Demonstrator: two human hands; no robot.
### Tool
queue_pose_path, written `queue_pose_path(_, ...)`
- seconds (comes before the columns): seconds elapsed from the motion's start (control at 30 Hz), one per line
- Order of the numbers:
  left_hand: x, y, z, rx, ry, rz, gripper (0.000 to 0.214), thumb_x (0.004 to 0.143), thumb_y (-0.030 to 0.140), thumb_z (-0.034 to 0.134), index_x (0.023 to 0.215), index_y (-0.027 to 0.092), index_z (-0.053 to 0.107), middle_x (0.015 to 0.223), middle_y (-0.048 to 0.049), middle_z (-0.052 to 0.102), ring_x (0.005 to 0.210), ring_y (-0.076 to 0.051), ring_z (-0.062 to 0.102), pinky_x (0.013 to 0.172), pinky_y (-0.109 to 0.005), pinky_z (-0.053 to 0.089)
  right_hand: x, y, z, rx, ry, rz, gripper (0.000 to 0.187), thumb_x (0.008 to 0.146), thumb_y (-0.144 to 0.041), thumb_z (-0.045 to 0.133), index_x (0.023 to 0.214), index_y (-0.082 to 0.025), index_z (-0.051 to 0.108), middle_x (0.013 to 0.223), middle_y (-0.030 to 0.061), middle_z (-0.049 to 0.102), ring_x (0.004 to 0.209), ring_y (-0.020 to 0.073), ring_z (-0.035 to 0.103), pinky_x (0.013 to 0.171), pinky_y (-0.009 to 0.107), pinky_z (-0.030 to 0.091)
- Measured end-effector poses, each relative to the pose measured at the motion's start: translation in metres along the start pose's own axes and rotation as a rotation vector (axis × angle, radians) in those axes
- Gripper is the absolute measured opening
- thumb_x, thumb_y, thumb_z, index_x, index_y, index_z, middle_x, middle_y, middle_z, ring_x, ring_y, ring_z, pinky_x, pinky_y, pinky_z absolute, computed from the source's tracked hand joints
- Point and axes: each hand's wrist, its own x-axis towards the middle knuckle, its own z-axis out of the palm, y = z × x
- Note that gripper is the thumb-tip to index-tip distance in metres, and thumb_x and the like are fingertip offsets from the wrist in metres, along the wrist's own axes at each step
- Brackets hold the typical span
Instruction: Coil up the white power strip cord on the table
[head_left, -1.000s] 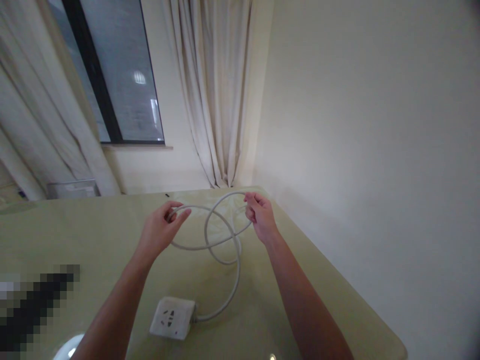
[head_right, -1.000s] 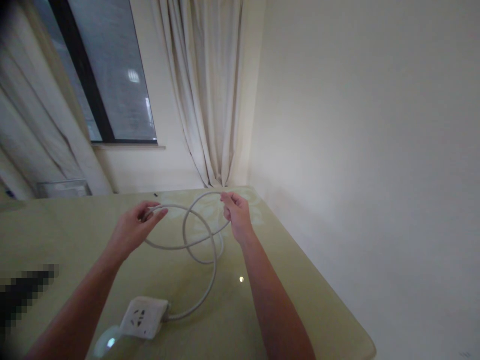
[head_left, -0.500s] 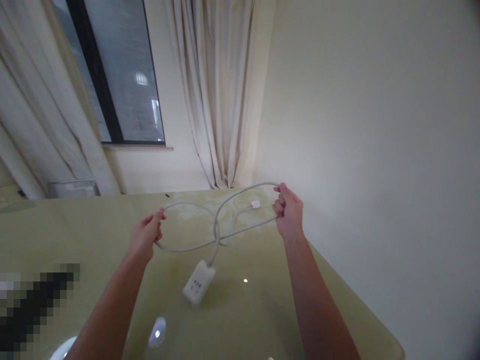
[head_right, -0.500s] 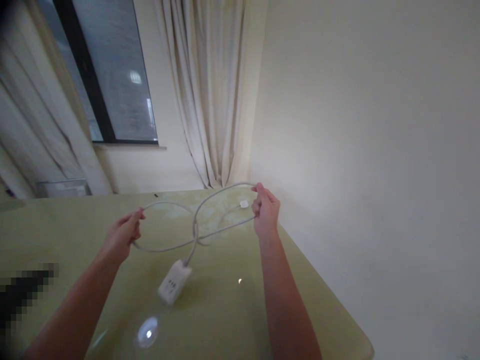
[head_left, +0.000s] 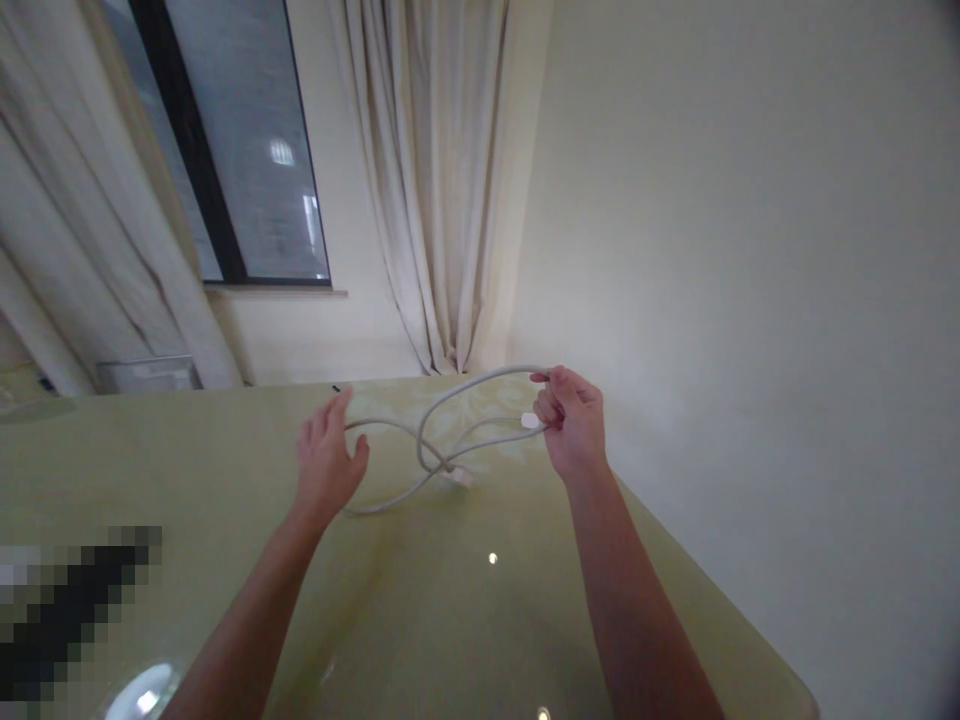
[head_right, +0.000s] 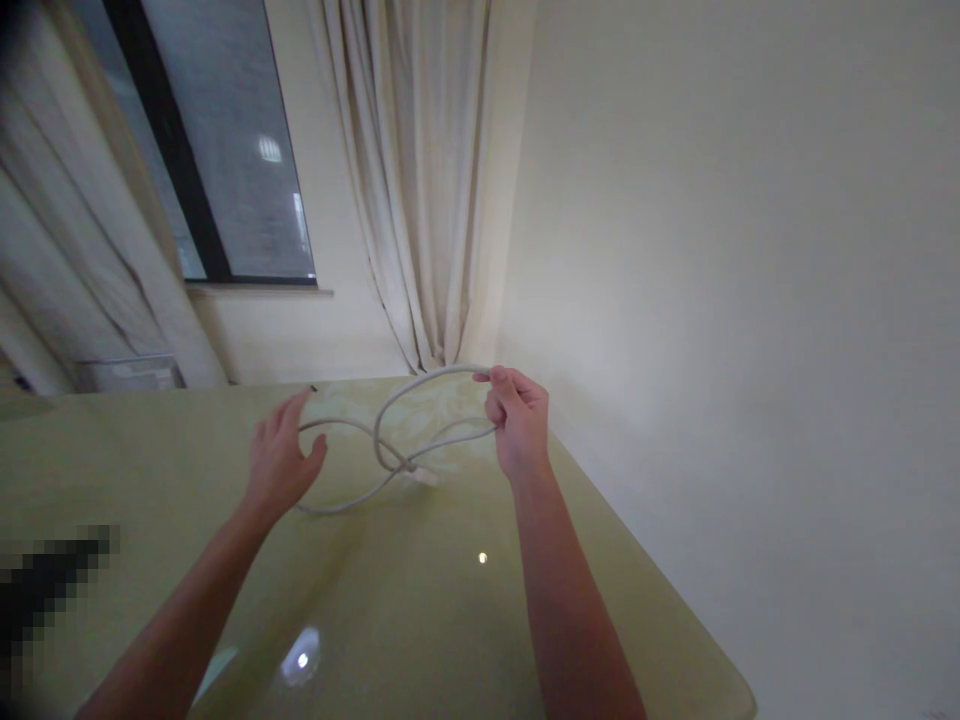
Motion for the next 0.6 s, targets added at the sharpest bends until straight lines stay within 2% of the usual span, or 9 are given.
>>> queue_pose_path(0.07,-0.007,0.021,0.006,0.171,-0.168,0.438,0.04,0.093,0.022,0.058,0.133,0.023,0.064,0.132,-0.0135,0.066,0.131,-0.031,0.052,0.115,-0.049,0.032,-0.004,-0.002,0.004,-0.012,-0.016,-0.004,0.04,0.081,-0.056,0.082,0.078,-0.017,0.076,0.05,-0.0106,0.024,0.045,0.0057,0.014,0.044,0.027,0.011)
queue_pose_path(0.1,-0.01,0.028,0.009,0.216,-0.246,0.559,0.031,0.096,0.023,0.056,0.125,0.025,0.069,0.122,-0.0114,0.07,0.123,-0.029,0.057,0.111,-0.047,0.035,-0.005,-0.003,0.005,-0.015,-0.018,-0.007,0.04,0.081,-0.056,0.082,0.078,-0.017,0.076,0.05,-0.0106,0.025,0.045,0.0057,0.014,0.045,0.027,0.011)
queue_pose_path(0.17,-0.013,0.035,0.012,0.26,-0.334,0.637,0.021,0.1,0.027,0.055,0.105,0.026,0.075,0.099,-0.0074,0.072,0.102,-0.026,0.062,0.099,-0.043,0.04,-0.005,-0.004,0.004,-0.022,-0.005,-0.016,0.04,0.081,-0.056,0.082,0.078,-0.016,0.076,0.049,-0.0108,0.025,0.045,0.0056,0.015,0.045,0.027,0.011)
queue_pose_path(0.23,-0.01,0.031,0.01,0.227,-0.339,0.59,0.023,0.1,0.032,0.056,0.094,0.025,0.077,0.085,-0.0051,0.069,0.089,-0.024,0.061,0.088,-0.039,0.041,-0.003,-0.005,0.0,-0.033,0.038,-0.02,0.04,0.08,-0.055,0.082,0.078,-0.015,0.076,0.049,-0.0111,0.025,0.045,0.0053,0.015,0.044,0.026,0.01)
queue_pose_path(0.4,0.01,0.003,-0.015,-0.173,-0.277,0.312,0.035,0.098,0.049,0.056,0.097,0.022,0.078,0.083,-0.0045,0.072,0.076,-0.019,0.062,0.072,-0.03,0.045,0.007,-0.003,-0.015,-0.015,0.29,-0.034,0.044,0.077,-0.057,0.082,0.08,-0.015,0.072,0.051,-0.0132,0.022,0.043,0.0047,0.013,0.04,0.025,0.008)
queue_pose_path(0.5,0.014,-0.005,-0.026,-0.305,-0.267,0.131,0.041,0.088,0.058,0.065,0.093,0.02,0.079,0.087,-0.0057,0.077,0.08,-0.021,0.065,0.075,-0.029,0.048,0.012,0.005,-0.022,-0.022,0.428,-0.048,0.045,0.077,-0.059,0.08,0.082,-0.015,0.07,0.051,-0.0141,0.022,0.043,0.005,0.013,0.039,0.025,0.01)
queue_pose_path(0.6,0.012,-0.002,-0.028,-0.402,-0.277,-0.012,0.042,0.077,0.059,0.076,0.09,0.02,0.08,0.09,-0.007,0.079,0.086,-0.023,0.067,0.079,-0.031,0.05,0.015,0.014,-0.026,-0.069,0.519,-0.076,0.047,0.078,-0.062,0.077,0.079,-0.016,0.067,0.051,-0.0134,0.027,0.042,0.005,0.015,0.039,0.025,0.01)
